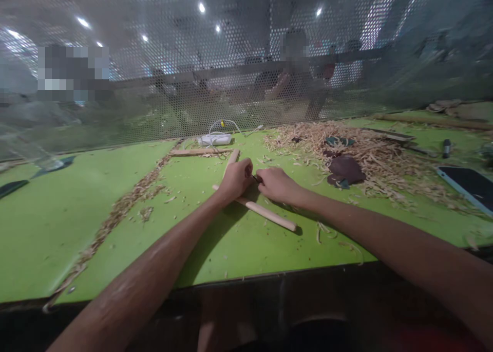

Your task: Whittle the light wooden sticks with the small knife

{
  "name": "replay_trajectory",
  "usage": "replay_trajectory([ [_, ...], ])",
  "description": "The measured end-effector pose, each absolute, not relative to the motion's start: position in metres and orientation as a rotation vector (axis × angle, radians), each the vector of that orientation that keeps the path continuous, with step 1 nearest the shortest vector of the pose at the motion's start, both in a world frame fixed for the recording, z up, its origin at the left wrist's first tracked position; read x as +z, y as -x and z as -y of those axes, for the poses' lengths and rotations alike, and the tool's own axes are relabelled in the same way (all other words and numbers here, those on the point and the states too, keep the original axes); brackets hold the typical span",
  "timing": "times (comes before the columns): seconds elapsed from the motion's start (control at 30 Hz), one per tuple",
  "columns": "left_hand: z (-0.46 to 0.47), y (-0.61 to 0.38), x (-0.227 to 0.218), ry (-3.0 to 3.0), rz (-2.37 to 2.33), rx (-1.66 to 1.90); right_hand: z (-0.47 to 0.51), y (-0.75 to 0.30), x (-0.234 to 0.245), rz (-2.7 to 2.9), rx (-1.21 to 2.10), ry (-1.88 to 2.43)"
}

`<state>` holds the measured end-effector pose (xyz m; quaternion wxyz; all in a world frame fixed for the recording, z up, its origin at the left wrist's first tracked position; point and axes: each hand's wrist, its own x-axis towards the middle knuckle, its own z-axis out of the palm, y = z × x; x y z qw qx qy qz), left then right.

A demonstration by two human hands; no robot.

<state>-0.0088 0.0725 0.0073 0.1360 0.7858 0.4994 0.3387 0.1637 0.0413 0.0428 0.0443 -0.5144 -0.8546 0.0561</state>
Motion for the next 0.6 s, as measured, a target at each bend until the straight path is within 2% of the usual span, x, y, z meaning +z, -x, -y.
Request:
replay_trajectory([
  [0.6,-0.0756,0.0133,0.0032,-2.058,-1.487,1.022,-0.0368,-0.1665,0.0430,2.499,0.288,1.635],
])
